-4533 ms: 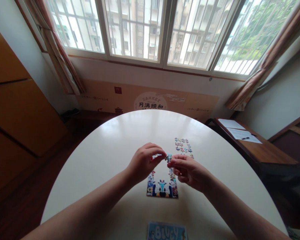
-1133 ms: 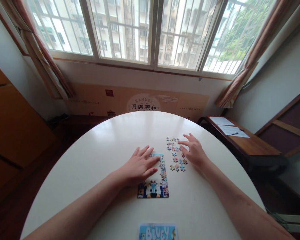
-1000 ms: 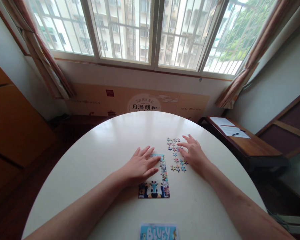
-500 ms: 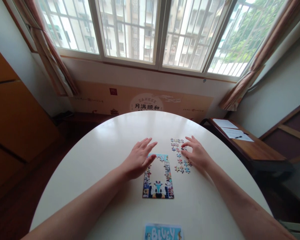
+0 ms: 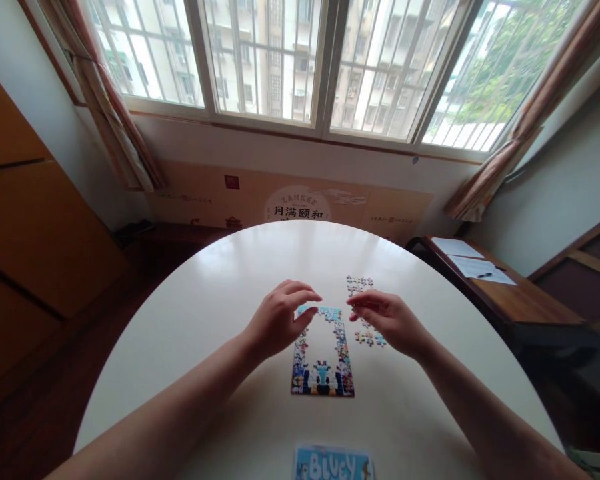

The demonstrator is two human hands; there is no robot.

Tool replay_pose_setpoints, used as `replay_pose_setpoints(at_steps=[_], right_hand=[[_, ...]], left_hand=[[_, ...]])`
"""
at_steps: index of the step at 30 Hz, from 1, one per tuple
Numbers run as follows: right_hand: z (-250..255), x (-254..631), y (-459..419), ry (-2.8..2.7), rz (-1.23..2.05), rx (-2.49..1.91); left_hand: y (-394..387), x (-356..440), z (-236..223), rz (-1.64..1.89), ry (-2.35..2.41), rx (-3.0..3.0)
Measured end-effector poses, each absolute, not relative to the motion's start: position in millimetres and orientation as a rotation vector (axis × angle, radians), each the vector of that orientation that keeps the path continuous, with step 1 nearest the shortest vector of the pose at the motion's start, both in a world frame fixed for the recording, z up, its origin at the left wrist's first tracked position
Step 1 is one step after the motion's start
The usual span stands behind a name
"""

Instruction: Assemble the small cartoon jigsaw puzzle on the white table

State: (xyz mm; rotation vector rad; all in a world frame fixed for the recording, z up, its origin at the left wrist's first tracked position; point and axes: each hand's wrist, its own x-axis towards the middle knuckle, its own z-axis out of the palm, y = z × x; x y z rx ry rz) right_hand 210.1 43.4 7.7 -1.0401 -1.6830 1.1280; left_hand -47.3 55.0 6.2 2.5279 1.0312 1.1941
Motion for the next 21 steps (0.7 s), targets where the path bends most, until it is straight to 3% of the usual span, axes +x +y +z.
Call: replay_pose_setpoints(at_steps=[6, 21], right_hand=[[1, 184, 32, -1.508, 1.438, -0.953], [3, 177, 29, -1.138, 1.69, -1.069]], left_hand=[[48, -42, 7, 1.112, 0.858, 2.566], [47, -41, 8, 1.133, 0.863, 2.606]])
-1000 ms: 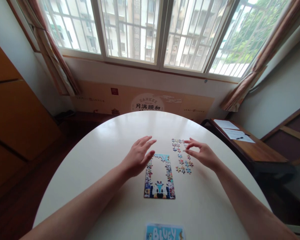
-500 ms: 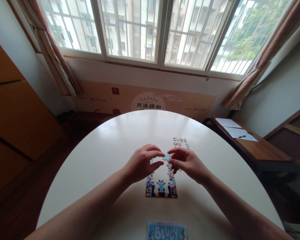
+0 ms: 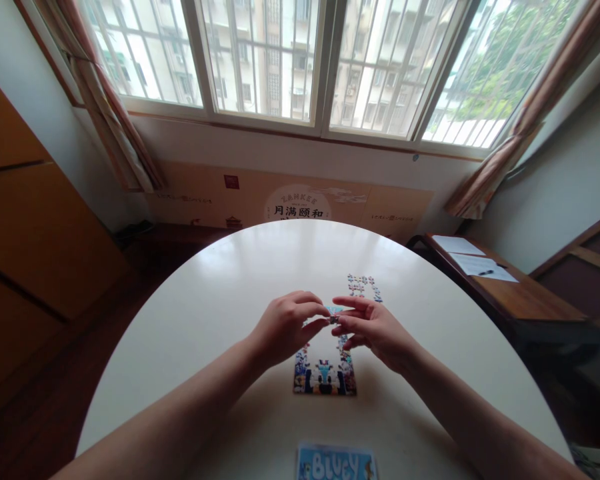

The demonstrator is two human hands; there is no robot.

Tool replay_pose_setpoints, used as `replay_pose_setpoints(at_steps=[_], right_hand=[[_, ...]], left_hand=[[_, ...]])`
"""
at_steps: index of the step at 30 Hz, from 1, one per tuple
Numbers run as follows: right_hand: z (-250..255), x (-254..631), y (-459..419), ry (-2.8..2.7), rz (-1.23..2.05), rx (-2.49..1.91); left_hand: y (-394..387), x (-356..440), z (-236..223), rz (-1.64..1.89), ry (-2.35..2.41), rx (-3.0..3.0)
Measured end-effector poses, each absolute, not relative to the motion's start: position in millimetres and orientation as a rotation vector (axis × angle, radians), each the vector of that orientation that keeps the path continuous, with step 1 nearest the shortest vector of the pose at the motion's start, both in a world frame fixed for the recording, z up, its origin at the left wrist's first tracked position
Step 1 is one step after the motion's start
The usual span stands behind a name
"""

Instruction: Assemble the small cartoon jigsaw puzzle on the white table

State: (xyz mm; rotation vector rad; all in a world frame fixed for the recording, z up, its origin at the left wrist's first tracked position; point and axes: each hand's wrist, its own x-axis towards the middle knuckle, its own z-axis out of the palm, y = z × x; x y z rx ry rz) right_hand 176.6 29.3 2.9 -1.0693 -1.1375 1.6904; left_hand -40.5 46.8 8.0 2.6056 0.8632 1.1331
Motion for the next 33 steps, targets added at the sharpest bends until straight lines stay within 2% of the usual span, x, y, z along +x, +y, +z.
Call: replay_pose_setpoints(at_steps=[5, 8, 15, 20, 25, 33], right_hand=[[0, 173, 29, -1.15, 1.685, -1.077], [-5, 173, 31, -1.244, 1.551, -1.076], [-14, 187, 39, -1.77, 0.599, -1.197], [-20, 188, 42, -2.05, 0.182, -1.14], [-25, 185, 45, -2.194, 0.083, -1.173], [-26, 185, 49, -2.258, 0.21, -1.104]], left_hand=[[47, -40, 7, 1.145, 0.864, 2.633], [49, -39, 6, 1.136, 0.899, 2.631], [62, -45, -1, 1.096, 1.162, 2.528], [70, -47, -8, 0.987, 1.326, 2.495], [69, -43, -11, 0.927, 1.372, 2.464], [67, -39, -13, 0.862, 1.402, 2.447]])
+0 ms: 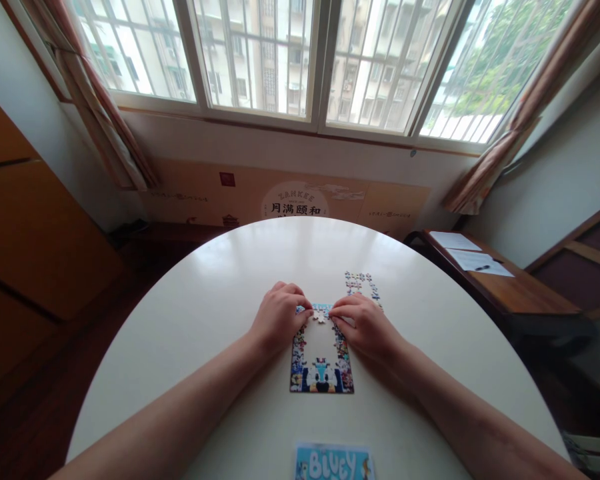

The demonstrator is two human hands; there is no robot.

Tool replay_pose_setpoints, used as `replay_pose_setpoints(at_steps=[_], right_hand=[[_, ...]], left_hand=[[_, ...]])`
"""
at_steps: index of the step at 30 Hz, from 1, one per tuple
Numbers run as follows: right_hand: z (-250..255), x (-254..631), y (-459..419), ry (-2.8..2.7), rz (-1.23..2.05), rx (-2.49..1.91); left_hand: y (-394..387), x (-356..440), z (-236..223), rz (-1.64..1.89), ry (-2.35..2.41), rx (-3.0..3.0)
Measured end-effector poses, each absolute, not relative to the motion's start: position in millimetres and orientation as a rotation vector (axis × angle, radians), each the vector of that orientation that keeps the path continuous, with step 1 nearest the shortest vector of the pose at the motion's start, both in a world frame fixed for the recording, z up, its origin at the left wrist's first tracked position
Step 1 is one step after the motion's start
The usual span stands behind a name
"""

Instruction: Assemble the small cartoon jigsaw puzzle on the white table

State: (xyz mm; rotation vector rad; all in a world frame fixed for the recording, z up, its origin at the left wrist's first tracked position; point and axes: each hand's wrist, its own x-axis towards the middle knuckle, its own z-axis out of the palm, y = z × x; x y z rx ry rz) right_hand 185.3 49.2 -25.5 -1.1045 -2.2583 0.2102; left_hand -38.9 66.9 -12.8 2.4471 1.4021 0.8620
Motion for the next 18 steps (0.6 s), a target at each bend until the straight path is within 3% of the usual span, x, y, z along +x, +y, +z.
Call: replay_pose_setpoints(at_steps=[18], right_hand=[[-23, 174, 44, -2.319, 0.111, -1.113]], left_hand=[[66, -38, -12, 0.674, 1.277, 2.633]])
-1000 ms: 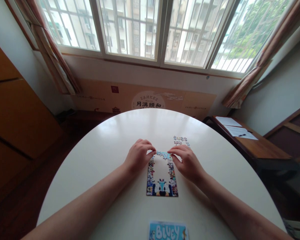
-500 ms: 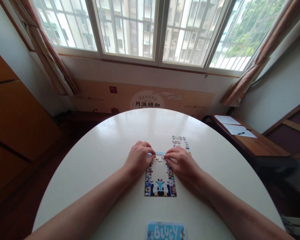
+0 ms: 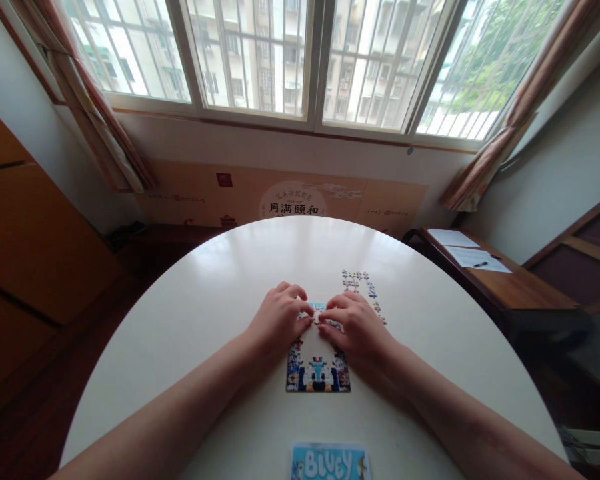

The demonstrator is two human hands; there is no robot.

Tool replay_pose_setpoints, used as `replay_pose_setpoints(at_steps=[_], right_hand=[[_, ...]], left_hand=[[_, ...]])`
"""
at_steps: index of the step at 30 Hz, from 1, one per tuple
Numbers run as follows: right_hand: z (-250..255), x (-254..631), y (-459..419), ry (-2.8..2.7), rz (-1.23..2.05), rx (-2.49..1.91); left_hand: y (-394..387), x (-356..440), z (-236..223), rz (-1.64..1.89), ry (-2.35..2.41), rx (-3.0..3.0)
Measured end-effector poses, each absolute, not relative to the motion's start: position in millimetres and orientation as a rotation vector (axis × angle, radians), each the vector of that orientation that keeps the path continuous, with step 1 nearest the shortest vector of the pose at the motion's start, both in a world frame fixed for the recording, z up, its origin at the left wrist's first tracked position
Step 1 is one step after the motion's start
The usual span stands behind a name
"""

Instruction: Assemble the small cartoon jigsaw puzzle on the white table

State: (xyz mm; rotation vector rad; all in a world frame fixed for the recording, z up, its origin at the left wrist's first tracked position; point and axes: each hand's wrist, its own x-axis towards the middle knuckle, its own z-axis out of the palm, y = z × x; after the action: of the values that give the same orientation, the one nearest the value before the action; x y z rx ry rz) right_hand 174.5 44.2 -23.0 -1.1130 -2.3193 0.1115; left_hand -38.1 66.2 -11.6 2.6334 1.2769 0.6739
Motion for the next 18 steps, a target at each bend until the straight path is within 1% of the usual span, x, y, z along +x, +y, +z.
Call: replay_pose_setpoints(at_steps=[9, 18], right_hand=[[-25.0, 168.5, 43.6, -2.367, 0.078, -1.142], [-21.5, 172.3, 44.7, -2.306, 0.042, -1.123]], left_hand=[[68.3, -41.1, -12.7, 0.644, 1.159, 2.664], [71.4, -39.5, -15.9, 0.68, 1.214, 2.674]])
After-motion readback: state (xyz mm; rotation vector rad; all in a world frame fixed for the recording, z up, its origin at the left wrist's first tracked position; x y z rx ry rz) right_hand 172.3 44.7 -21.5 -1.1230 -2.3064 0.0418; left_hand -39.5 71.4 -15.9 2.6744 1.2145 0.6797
